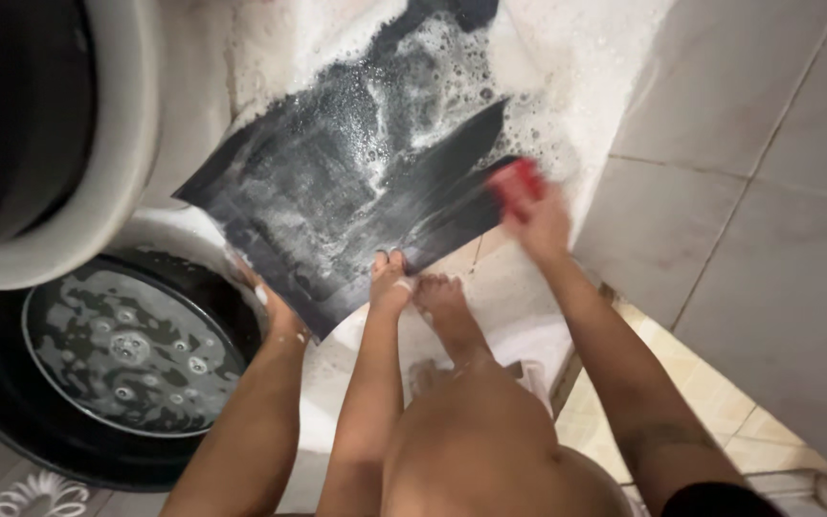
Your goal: The person scrubs a patterned mat and a black mat on the tiled floor using a red brush and soapy water from a nearby bucket. They scrub both sides of the mats, rinse them, and wring them out before placing them into a larger bucket.
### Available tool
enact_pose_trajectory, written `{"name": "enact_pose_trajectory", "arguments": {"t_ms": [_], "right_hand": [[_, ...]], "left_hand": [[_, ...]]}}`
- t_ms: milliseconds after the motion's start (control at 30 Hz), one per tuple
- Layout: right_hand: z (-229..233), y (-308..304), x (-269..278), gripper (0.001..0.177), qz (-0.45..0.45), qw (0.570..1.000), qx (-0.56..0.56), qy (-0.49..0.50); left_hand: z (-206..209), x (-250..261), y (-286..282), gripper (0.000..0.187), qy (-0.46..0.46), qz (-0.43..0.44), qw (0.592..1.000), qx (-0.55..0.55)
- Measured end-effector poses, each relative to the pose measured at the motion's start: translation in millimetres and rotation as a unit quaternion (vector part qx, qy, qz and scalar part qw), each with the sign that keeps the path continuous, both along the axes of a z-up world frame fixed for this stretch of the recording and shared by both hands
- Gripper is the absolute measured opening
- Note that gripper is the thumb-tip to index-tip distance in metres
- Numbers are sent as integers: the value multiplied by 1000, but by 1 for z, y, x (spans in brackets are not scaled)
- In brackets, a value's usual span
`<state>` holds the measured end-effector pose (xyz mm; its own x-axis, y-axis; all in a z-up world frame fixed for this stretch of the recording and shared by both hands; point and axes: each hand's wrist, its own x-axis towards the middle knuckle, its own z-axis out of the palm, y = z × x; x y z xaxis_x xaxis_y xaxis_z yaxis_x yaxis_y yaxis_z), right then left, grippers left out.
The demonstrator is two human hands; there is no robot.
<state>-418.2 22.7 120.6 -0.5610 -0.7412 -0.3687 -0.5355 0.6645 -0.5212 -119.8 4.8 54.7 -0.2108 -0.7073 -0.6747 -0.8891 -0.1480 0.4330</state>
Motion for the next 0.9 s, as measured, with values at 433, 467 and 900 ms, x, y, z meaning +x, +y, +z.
{"name": "enact_pose_trajectory", "arguments": {"t_ms": [433,467,900], "right_hand": [[-31,9,-2,38,88,995,4,-39],[-29,3,-16,47,73,995,-31,53],[-54,-41,-27,47,34,993,-57,-95]], "left_hand": [[4,2,-1,28,-47,-36,998,31],[2,-1,-4,28,-47,-37,998,33],[9,1,-11,27,-14,-36,999,30]]}}
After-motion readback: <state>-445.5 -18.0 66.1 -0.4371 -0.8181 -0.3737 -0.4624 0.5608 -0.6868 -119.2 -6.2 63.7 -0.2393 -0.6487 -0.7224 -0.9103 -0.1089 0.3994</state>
